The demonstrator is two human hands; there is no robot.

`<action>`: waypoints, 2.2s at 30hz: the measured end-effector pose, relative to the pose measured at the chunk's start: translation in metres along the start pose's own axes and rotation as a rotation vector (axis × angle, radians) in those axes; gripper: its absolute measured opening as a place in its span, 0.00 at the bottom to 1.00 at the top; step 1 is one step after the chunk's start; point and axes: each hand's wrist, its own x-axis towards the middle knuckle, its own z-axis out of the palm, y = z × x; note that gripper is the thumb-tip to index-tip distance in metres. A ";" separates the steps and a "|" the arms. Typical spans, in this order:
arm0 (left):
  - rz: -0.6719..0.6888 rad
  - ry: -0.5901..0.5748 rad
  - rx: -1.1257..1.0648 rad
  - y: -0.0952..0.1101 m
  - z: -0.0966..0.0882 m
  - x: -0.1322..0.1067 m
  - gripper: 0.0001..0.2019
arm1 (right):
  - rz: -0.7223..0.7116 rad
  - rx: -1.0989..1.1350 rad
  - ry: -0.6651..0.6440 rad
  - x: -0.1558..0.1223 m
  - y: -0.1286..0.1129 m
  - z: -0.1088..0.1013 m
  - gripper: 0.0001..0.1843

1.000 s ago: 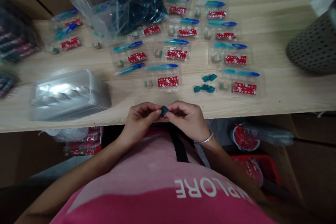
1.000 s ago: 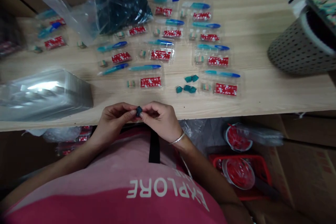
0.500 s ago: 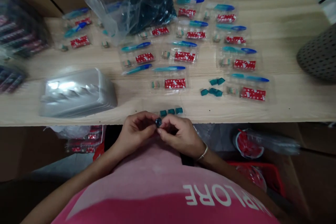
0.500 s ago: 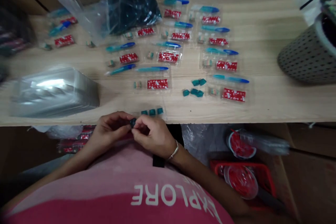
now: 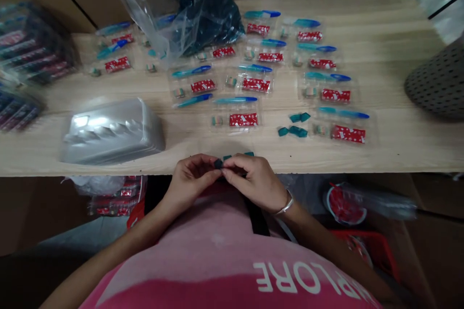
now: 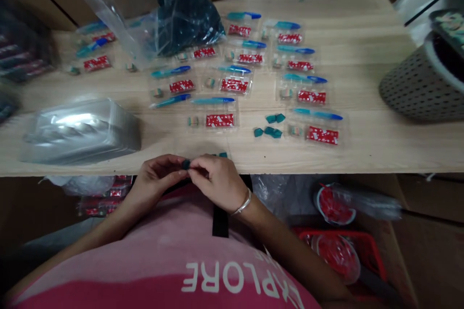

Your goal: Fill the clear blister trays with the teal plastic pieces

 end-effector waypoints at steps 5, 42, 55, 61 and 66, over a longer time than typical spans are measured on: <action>0.078 -0.016 0.158 -0.003 0.002 -0.005 0.10 | -0.034 -0.177 -0.049 0.002 0.001 0.000 0.06; 0.679 -0.280 0.706 0.008 -0.033 -0.006 0.16 | -0.196 0.214 -0.045 0.003 0.013 0.008 0.05; 0.978 -0.108 1.040 -0.032 -0.041 0.033 0.04 | -0.258 -0.521 0.275 0.006 0.050 -0.036 0.09; 0.944 -0.090 1.073 -0.026 -0.039 0.027 0.08 | 0.034 -0.913 0.299 -0.005 0.076 -0.079 0.10; 0.888 -0.085 0.896 -0.011 -0.013 0.010 0.15 | -0.079 -0.390 0.387 -0.003 0.034 -0.036 0.09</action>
